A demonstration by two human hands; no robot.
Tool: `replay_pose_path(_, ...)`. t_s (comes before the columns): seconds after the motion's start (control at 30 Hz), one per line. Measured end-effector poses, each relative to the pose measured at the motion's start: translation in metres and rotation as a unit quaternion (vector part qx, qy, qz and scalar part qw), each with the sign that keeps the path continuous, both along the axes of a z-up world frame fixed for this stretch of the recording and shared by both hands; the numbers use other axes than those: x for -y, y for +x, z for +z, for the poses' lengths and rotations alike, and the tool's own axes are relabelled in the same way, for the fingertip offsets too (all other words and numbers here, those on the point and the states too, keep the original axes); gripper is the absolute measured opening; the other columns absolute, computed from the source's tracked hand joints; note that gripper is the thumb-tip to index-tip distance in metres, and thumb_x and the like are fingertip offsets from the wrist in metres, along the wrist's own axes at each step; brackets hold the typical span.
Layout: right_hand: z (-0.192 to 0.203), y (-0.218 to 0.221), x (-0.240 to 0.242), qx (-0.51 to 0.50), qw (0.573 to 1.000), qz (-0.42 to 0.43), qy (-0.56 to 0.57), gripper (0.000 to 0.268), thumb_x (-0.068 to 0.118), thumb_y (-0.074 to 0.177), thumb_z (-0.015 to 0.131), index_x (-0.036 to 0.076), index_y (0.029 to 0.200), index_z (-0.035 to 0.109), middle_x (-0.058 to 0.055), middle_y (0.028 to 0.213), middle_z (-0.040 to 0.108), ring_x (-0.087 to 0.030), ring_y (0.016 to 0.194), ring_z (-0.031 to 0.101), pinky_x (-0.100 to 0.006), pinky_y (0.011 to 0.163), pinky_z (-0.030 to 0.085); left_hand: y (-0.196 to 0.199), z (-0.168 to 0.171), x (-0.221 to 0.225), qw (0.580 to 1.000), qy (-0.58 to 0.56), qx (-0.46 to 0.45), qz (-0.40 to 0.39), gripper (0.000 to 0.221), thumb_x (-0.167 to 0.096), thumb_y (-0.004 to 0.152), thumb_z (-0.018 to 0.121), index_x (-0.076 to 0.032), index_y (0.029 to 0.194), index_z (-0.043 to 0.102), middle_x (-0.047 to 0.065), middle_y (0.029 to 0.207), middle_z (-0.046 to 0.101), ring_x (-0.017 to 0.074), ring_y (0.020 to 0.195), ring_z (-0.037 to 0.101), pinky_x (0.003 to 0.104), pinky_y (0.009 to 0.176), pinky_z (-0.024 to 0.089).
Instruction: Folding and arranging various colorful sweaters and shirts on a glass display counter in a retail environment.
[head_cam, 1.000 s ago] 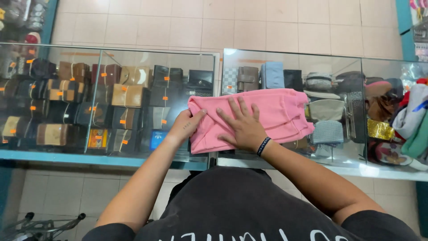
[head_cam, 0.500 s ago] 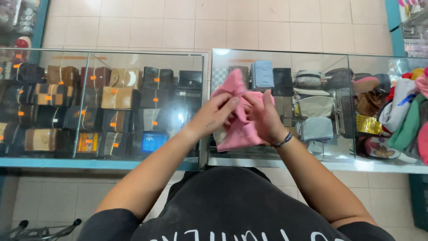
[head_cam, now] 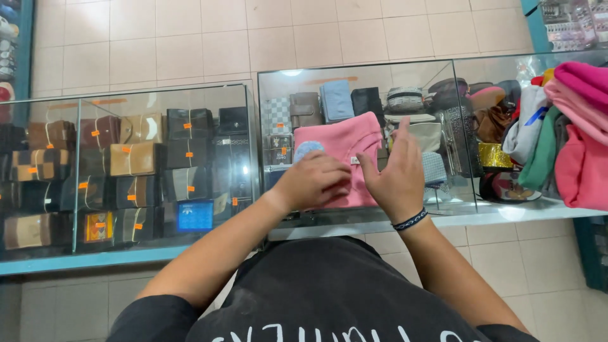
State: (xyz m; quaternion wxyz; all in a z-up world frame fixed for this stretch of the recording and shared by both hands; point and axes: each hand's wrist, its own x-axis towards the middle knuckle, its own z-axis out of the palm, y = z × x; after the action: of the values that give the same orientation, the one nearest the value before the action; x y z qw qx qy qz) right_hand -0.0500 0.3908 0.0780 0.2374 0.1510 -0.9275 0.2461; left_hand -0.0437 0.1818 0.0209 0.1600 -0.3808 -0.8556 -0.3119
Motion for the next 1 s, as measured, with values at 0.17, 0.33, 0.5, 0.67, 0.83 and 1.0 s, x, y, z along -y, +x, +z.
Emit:
replay_pose_path(0.17, -0.017, 0.004, 0.011, -0.019, 0.991, 0.111, 0.068, 0.084, 0.053, 0.091, 0.07, 0.0, 0.152, 0.047, -0.025, 0.151, 0.049, -0.044, 0.141, 0.044, -0.053, 0.116, 0.033, -0.02, 0.0, 0.003, 0.979, -0.198, 0.025, 0.036, 0.077, -0.072, 0.088, 0.053, -0.021, 0.146, 0.054, 0.002, 0.151, 0.056, 0.0236, 0.147, 0.041, 0.052, 0.126, 0.021)
replay_pose_path(0.33, -0.068, -0.003, 0.006, 0.185, 0.964, 0.152, 0.119, 0.12, 0.09, 0.073, 0.059, 0.019, 0.164, 0.028, -0.022, 0.161, 0.035, -0.051, 0.148, 0.028, -0.072, 0.11, 0.027, -0.04, -0.003, -0.001, 0.964, -0.253, 0.084, 0.023, 0.075, -0.061, 0.078, 0.063, -0.014, 0.136, 0.063, 0.004, 0.144, 0.059, 0.0255, 0.145, 0.042, 0.055, 0.123, 0.022)
replay_pose_path(0.5, -0.082, -0.041, -0.034, 0.025, 0.949, 0.283, 0.139, 0.126, 0.094, 0.056, 0.065, 0.025, 0.159, 0.041, -0.003, 0.164, 0.041, -0.029, 0.153, 0.031, -0.058, 0.117, 0.024, -0.058, 0.02, 0.036, 0.974, -0.049, 0.178, 0.134, 0.048, -0.051, 0.094, 0.067, -0.022, 0.133, 0.065, 0.007, 0.13, 0.069, 0.0315, 0.124, 0.064, 0.048, 0.109, 0.045)
replay_pose_path(0.67, -0.05, -0.053, -0.066, -0.017, 0.974, 0.185, 0.131, 0.084, 0.062, 0.082, 0.07, 0.016, 0.15, 0.055, -0.017, 0.161, 0.044, -0.037, 0.152, 0.033, -0.057, 0.112, 0.024, -0.015, 0.046, 0.028, 0.883, -0.108, 0.379, 0.255, 0.057, -0.06, 0.092, 0.058, -0.018, 0.13, 0.06, 0.009, 0.111, 0.073, 0.0343, 0.11, 0.07, 0.049, 0.096, 0.053)
replay_pose_path(0.83, -0.033, -0.02, -0.06, 0.028, 0.993, 0.111, 0.034, 0.071, 0.048, 0.092, 0.076, 0.006, 0.146, 0.058, -0.021, 0.149, 0.054, -0.041, 0.14, 0.049, -0.051, 0.107, 0.039, 0.009, 0.016, 0.021, 0.899, -0.083, 0.255, 0.346, 0.055, -0.054, 0.091, 0.066, -0.014, 0.127, 0.056, 0.009, 0.106, 0.069, 0.0335, 0.1, 0.071, 0.047, 0.084, 0.057)
replay_pose_path(1.0, -0.069, -0.014, -0.045, 0.09, 0.993, 0.078, -0.02, 0.094, 0.052, 0.085, 0.082, -0.011, 0.146, 0.048, -0.033, 0.135, 0.057, -0.048, 0.125, 0.059, -0.05, 0.103, 0.049, -0.016, 0.01, 0.007, 0.789, 0.262, 0.411, 0.373, 0.06, -0.038, 0.096, 0.065, -0.014, 0.146, 0.045, 0.013, 0.13, 0.064, 0.0278, 0.105, 0.073, 0.037, 0.087, 0.061)
